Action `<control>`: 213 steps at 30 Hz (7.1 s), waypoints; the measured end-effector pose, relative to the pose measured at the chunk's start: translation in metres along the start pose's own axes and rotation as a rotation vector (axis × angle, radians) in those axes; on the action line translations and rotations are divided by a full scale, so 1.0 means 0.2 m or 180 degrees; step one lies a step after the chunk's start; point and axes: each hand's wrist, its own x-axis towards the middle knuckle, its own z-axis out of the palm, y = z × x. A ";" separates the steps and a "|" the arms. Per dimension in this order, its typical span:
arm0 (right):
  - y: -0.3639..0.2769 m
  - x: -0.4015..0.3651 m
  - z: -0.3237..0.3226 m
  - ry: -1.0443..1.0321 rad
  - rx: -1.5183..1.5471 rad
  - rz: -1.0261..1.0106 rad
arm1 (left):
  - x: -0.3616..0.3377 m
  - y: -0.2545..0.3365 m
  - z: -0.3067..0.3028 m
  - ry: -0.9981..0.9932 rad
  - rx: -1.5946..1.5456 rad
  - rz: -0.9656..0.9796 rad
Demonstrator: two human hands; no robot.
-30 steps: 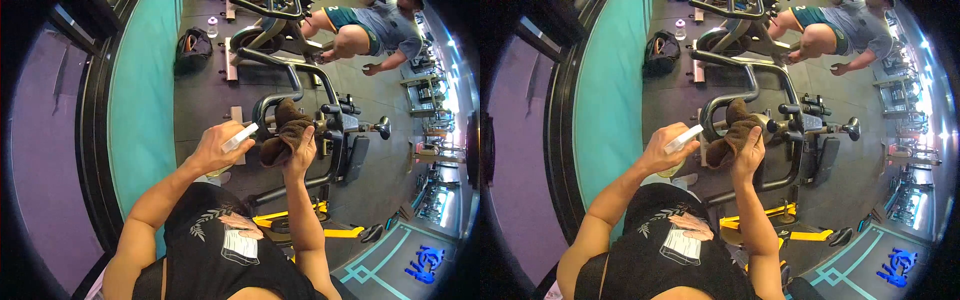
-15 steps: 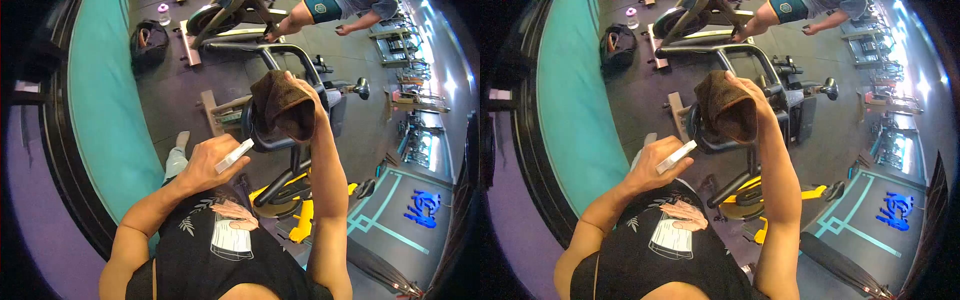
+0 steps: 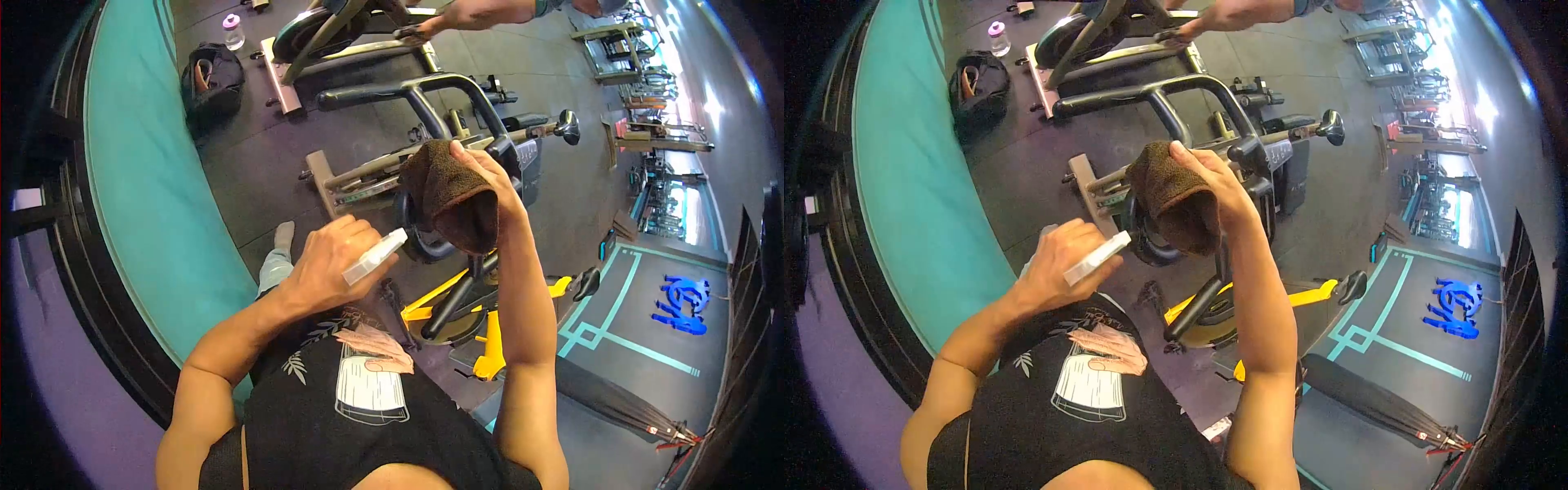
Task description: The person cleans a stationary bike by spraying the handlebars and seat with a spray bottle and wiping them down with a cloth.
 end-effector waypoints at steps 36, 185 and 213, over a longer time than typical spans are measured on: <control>0.65 -0.40 0.49 0.2295 -0.4476 -0.2148 | 0.01 -0.35 -0.26 -0.0241 -0.0409 -0.0777; 0.32 0.92 -0.40 0.2892 -0.2997 0.0481 | 0.27 -0.70 -0.39 -0.0146 -0.0986 -0.1183; 0.39 -1.28 0.32 0.3886 0.0219 -0.0971 | 0.42 -0.59 -0.18 -0.1314 -0.0559 -0.0299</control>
